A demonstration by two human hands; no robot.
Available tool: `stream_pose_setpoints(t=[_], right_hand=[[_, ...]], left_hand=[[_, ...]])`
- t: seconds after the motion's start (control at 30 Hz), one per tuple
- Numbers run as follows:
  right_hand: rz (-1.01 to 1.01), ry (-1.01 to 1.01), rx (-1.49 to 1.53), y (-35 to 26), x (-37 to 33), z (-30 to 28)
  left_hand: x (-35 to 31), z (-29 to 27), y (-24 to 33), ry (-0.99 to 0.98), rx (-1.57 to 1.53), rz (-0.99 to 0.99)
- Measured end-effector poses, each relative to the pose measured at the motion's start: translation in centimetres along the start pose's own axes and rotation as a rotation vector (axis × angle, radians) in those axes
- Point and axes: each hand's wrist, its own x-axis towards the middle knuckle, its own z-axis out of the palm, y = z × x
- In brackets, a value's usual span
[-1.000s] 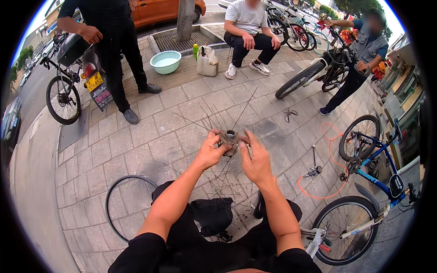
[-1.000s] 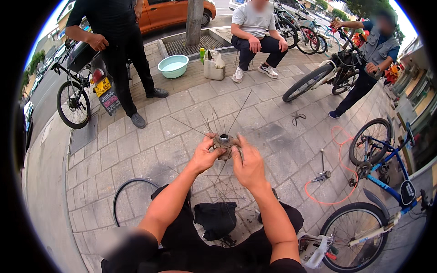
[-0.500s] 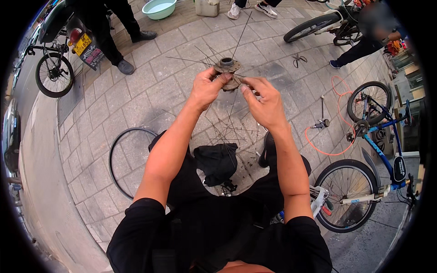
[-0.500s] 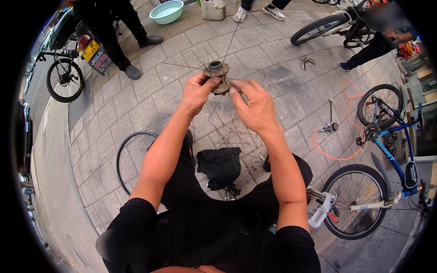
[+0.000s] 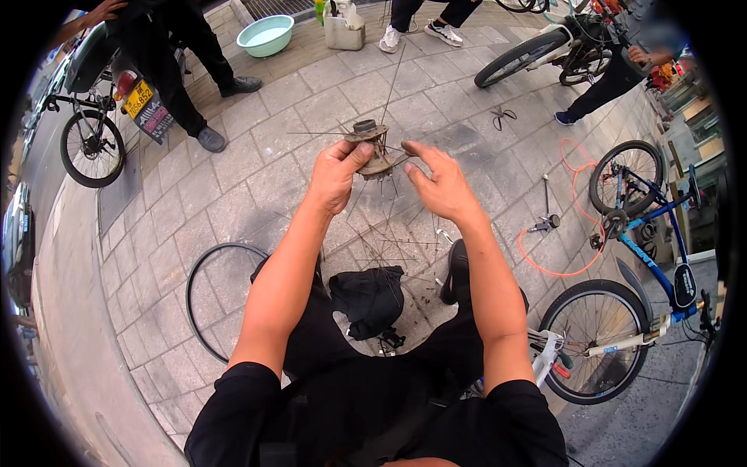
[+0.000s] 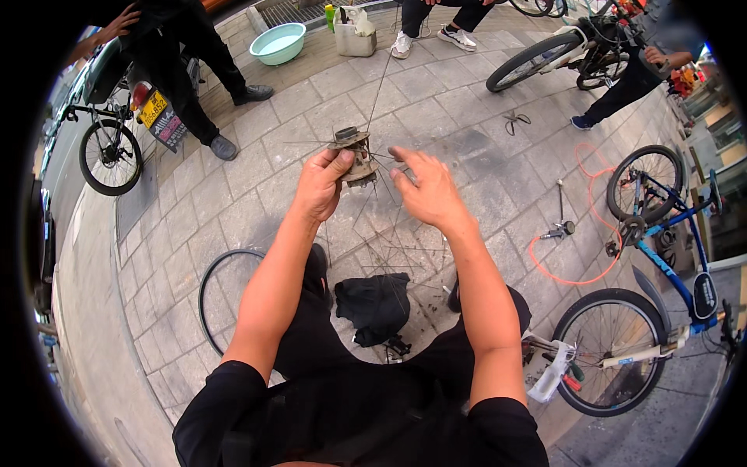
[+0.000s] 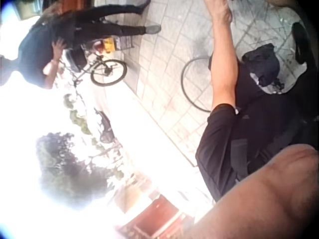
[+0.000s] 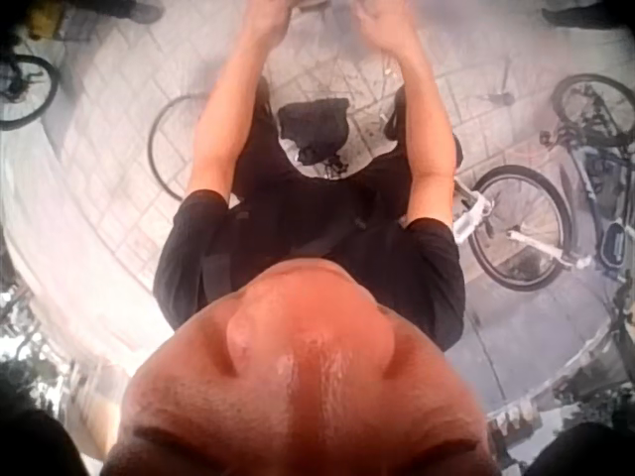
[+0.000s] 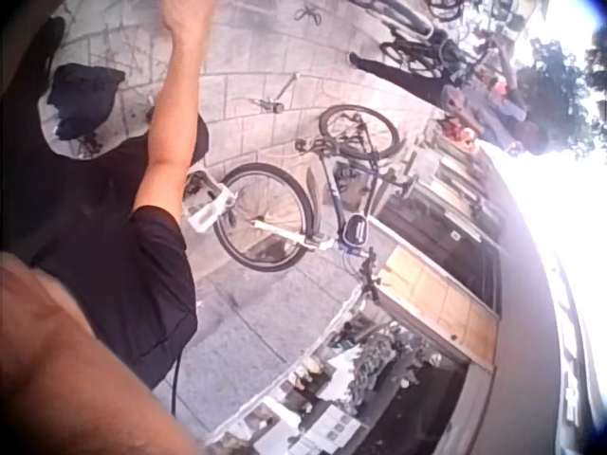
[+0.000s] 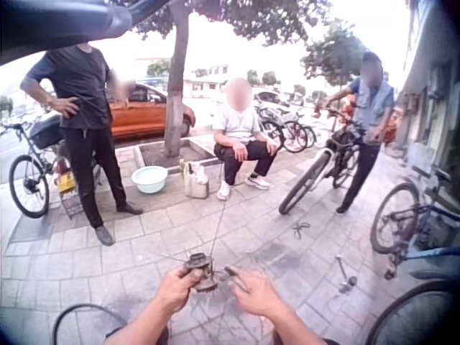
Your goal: The person inserts and adjusts multiple spokes into a bicycle hub while sitting on the sidewalk. They handle the hub and spokes by hand, occasionally putting on a glove, and work in an outdoor area with other bicycles and people nearby.
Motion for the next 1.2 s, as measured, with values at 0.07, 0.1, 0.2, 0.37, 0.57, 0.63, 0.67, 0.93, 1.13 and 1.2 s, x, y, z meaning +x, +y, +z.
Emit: stream_pose_setpoints(t=[0.07, 0.1, 0.2, 0.37, 0.57, 0.63, 0.67, 0.93, 1.13, 1.2], right_hand=[[0.151, -0.126, 0.188, 0.5, -1.0, -0.2], [0.224, -0.192, 0.275, 0.6, -1.7, -0.4], [0.437, -0.19, 0.45, 0.7, -5.5, -0.8], [0.522, 0.073, 0.771, 0.4, -11.7, 5.1], [0.341, 0.445, 0.578, -4.2, -7.2, 10.0], [0.314, 0.535, 0.383, -5.5, -5.1, 9.2], [0.335, 0.543, 0.301, -6.8, -3.7, 8.2], [0.244, 0.593, 0.138, -5.9, 0.8, 5.7], [0.147, 0.574, 0.179, -4.3, 0.8, 7.3], [0.053, 0.574, 0.093, -4.8, 1.5, 6.9]], left_hand=[[0.1, -0.3, 0.3, -0.002, 0.005, 0.008], [0.0, -0.1, 0.4, 0.016, 0.007, 0.017], [0.3, 0.0, 0.6, 0.05, -0.011, 0.067], [0.5, 0.6, 0.5, 0.117, 0.075, 0.062], [-0.6, 1.7, -1.0, 0.184, 0.2, -0.015], [-1.2, 1.7, -1.2, 0.146, 0.322, -0.066], [-1.5, 2.0, -1.1, 0.141, 0.342, -0.067], [-1.3, 2.2, -1.4, 0.092, 0.483, 0.073], [-1.9, 3.0, -0.9, 0.051, 0.691, 0.099], [-1.6, 1.8, -1.8, 0.06, 0.885, 0.153]])
